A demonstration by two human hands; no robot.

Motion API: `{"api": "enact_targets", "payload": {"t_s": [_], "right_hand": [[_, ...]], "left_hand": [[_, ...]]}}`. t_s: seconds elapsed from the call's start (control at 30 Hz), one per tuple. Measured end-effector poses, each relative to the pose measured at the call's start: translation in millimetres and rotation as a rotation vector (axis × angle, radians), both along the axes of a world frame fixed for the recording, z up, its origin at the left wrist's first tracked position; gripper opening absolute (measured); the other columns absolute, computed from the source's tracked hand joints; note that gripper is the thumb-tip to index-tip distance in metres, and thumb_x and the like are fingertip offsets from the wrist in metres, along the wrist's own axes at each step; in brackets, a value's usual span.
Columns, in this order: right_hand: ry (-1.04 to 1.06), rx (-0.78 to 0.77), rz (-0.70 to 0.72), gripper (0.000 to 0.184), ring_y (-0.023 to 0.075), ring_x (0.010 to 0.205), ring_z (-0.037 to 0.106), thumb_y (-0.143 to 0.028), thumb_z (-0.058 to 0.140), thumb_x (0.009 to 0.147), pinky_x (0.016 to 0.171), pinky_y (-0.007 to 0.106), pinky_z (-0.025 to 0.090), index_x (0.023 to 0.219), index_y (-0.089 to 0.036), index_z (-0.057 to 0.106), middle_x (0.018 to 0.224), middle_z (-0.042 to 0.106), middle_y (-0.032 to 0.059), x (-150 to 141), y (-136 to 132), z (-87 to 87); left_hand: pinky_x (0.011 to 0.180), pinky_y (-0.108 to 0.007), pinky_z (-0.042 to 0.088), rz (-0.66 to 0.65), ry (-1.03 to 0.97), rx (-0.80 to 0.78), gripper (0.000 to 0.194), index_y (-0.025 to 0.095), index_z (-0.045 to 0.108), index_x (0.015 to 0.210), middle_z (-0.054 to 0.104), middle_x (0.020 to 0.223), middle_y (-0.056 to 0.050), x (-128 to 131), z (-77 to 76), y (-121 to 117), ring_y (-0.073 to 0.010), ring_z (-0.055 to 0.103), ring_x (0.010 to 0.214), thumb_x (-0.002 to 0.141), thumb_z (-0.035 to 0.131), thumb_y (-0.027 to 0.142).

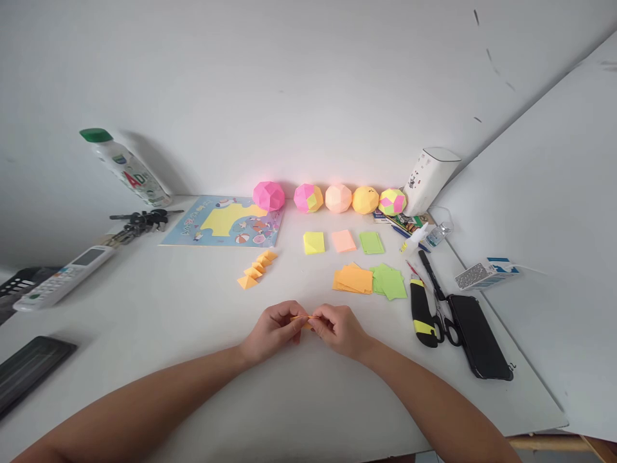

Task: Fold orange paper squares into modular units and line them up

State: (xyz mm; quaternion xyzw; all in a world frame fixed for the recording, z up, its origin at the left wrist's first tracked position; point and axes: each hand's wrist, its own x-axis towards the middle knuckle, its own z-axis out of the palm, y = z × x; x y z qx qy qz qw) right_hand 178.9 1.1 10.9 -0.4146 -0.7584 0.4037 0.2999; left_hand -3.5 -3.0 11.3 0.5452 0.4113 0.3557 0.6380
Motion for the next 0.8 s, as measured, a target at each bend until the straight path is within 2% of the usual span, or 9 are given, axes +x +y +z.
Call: {"api": "enact_targets", "payload": {"t_s": [0.1, 0.27, 0.47, 0.6, 0.7, 0.77, 0.8], "right_hand": [[0.014, -0.024, 0.005, 0.025, 0.0097, 0.045, 0.048, -0.035, 0.048, 0.086, 0.044, 0.021, 0.039, 0.07, -0.017, 0.055, 0.055, 0.057, -0.0004, 0.1, 0.1, 1.7], [0.086, -0.191, 0.004, 0.023, 0.0118, 0.051, 0.056, -0.034, 0.05, 0.085, 0.049, 0.023, 0.047, 0.072, -0.017, 0.055, 0.059, 0.059, 0.0004, 2.2, 1.9, 1.8], [0.213, -0.358, 0.026, 0.022, 0.0126, 0.056, 0.06, -0.035, 0.054, 0.083, 0.053, 0.024, 0.051, 0.073, -0.016, 0.058, 0.063, 0.057, 0.0001, 5.2, 3.9, 2.7], [0.294, -0.411, -0.045, 0.023, 0.012, 0.053, 0.06, -0.035, 0.057, 0.08, 0.051, 0.023, 0.051, 0.069, -0.015, 0.057, 0.063, 0.055, -0.0007, 8.9, 6.3, 2.7], [0.325, -0.394, -0.085, 0.022, 0.0123, 0.051, 0.059, -0.033, 0.056, 0.08, 0.048, 0.024, 0.05, 0.067, -0.016, 0.055, 0.062, 0.054, -0.001, 10.8, 8.2, 2.4], [0.281, -0.265, -0.119, 0.022, 0.0124, 0.05, 0.058, -0.032, 0.053, 0.082, 0.047, 0.025, 0.049, 0.067, -0.017, 0.055, 0.06, 0.055, -0.0009, 10.9, 8.7, 2.1], [0.233, -0.141, -0.141, 0.023, 0.0126, 0.05, 0.056, -0.031, 0.052, 0.083, 0.047, 0.025, 0.049, 0.066, -0.017, 0.055, 0.057, 0.055, -0.0006, 10.6, 8.7, 1.7]], "left_hand": [[0.049, -0.02, 0.039, 0.002, 0.008, -0.033, 0.025, 0.015, 0.056, 0.072, 0.057, 0.062, 0.001, -0.3, 0.9, -0.8, -0.0075, 0.05, 0.05, 0.078, 0.058, 0.038], [0.048, -0.021, 0.039, -0.021, 0.031, -0.058, 0.027, 0.014, 0.059, 0.074, 0.058, 0.06, 0.001, -1.9, 2.2, 0.1, -0.0071, 0.049, 0.045, 0.079, 0.055, 0.04], [0.048, -0.022, 0.039, 0.008, 0.015, -0.066, 0.027, 0.014, 0.058, 0.066, 0.054, 0.053, 0.002, -3.4, 5.6, 0.2, -0.0086, 0.05, 0.045, 0.076, 0.058, 0.04], [0.048, -0.022, 0.04, 0.045, 0.009, -0.099, 0.026, 0.014, 0.059, 0.066, 0.053, 0.047, 0.003, -3.6, 4.3, 1.0, -0.0091, 0.049, 0.043, 0.075, 0.058, 0.039], [0.049, -0.022, 0.04, 0.065, -0.004, -0.102, 0.026, 0.014, 0.058, 0.068, 0.053, 0.046, 0.003, -3.1, 1.3, 1.9, -0.0091, 0.049, 0.044, 0.076, 0.057, 0.039], [0.05, -0.022, 0.041, 0.089, -0.024, -0.108, 0.025, 0.015, 0.057, 0.07, 0.054, 0.046, 0.003, -2.9, -0.3, 2.4, -0.0094, 0.049, 0.044, 0.078, 0.056, 0.039], [0.05, -0.023, 0.042, 0.097, -0.04, -0.11, 0.026, 0.015, 0.057, 0.07, 0.055, 0.048, 0.002, -2.9, -0.6, 2.5, -0.0097, 0.049, 0.045, 0.078, 0.055, 0.04]]}}
